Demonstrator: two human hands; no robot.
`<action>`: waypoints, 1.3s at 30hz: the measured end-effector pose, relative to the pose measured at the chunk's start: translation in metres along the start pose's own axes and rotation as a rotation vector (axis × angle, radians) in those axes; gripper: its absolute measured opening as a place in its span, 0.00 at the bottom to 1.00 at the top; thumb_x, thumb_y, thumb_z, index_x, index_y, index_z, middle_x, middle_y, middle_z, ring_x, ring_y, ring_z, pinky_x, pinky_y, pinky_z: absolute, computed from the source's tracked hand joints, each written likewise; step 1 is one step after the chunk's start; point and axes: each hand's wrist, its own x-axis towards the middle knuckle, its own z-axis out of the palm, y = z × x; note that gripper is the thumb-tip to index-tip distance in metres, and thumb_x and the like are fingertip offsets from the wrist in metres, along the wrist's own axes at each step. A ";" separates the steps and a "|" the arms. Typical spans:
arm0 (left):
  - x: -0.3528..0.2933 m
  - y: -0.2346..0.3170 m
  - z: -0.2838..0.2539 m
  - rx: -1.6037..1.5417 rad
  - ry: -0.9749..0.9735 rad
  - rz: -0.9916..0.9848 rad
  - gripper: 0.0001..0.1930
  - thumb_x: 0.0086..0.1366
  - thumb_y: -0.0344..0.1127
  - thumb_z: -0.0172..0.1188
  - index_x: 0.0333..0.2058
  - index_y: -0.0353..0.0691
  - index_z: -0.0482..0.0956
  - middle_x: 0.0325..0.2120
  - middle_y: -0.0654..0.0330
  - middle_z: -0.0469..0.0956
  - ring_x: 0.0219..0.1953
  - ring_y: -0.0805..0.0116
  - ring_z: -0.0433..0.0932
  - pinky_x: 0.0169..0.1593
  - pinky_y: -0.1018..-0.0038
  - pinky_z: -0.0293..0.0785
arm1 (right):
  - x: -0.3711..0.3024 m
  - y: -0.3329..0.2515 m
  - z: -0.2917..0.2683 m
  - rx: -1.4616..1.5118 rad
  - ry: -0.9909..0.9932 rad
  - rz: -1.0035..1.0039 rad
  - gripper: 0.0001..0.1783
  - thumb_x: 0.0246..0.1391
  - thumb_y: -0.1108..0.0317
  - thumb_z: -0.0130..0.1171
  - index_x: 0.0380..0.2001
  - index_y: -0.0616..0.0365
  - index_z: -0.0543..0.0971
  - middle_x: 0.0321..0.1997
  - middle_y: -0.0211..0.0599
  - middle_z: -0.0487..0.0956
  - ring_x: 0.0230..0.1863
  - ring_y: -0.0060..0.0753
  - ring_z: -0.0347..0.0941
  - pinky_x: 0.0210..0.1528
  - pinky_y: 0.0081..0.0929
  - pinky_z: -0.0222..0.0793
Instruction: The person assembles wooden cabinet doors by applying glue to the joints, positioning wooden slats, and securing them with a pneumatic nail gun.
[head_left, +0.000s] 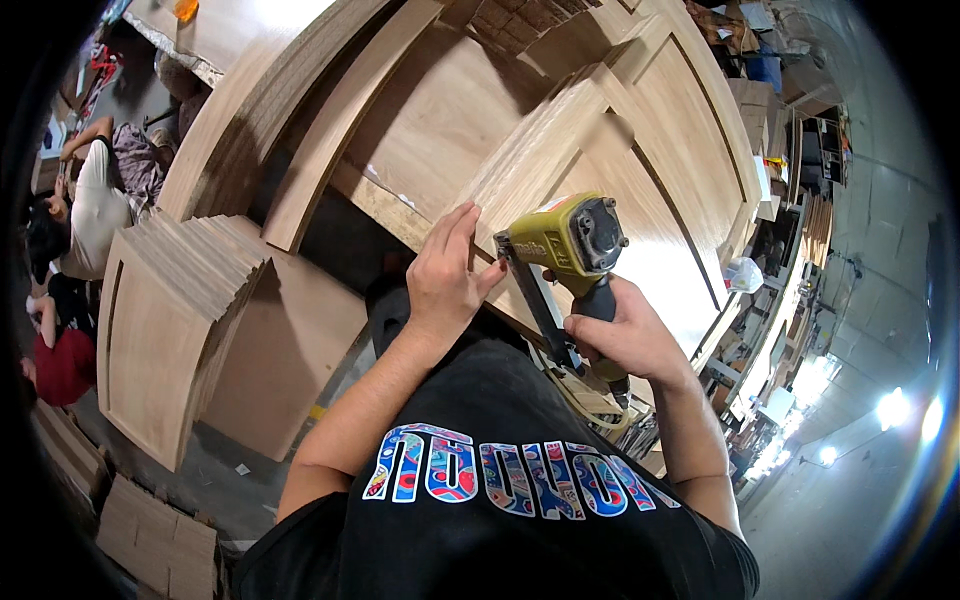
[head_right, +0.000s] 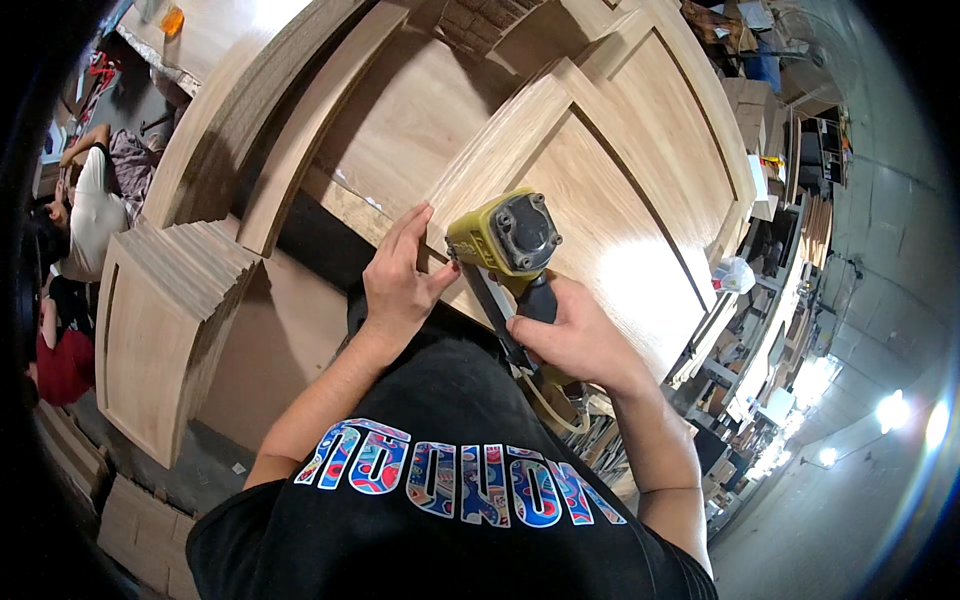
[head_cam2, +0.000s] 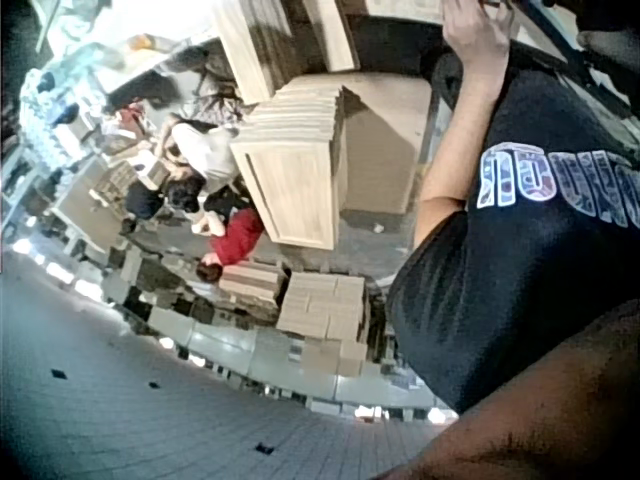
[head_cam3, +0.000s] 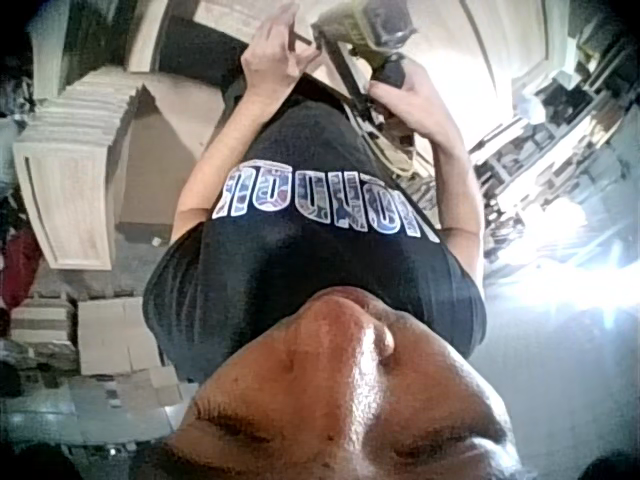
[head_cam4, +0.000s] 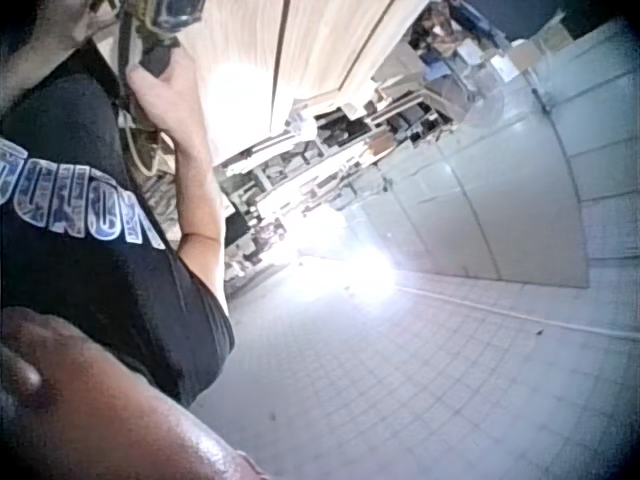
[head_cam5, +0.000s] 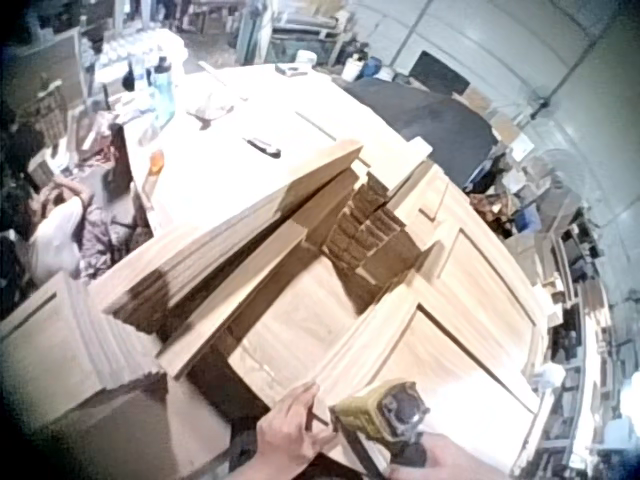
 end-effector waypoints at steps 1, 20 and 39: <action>0.000 0.000 0.001 0.010 0.001 0.005 0.43 0.52 0.34 0.85 0.67 0.35 0.77 0.66 0.47 0.82 0.65 0.45 0.83 0.65 0.59 0.83 | -0.001 -0.001 0.001 -0.007 0.008 -0.001 0.21 0.64 0.70 0.66 0.57 0.68 0.79 0.31 0.29 0.82 0.28 0.21 0.79 0.31 0.26 0.75; 0.231 0.013 -0.044 0.208 0.165 0.373 0.28 0.76 0.47 0.71 0.65 0.33 0.82 0.63 0.41 0.83 0.67 0.40 0.80 0.71 0.53 0.75 | -0.088 0.120 -0.008 0.482 0.430 -0.159 0.30 0.62 0.69 0.72 0.63 0.71 0.76 0.32 0.33 0.84 0.25 0.18 0.78 0.28 0.21 0.74; 0.307 0.123 0.108 1.318 0.071 0.224 0.13 0.77 0.40 0.62 0.50 0.41 0.90 0.55 0.51 0.89 0.62 0.50 0.85 0.62 0.56 0.86 | -0.295 0.512 -0.059 1.151 1.045 -0.263 0.15 0.60 0.81 0.60 0.51 0.63 0.76 0.30 0.31 0.78 0.21 0.24 0.74 0.25 0.29 0.74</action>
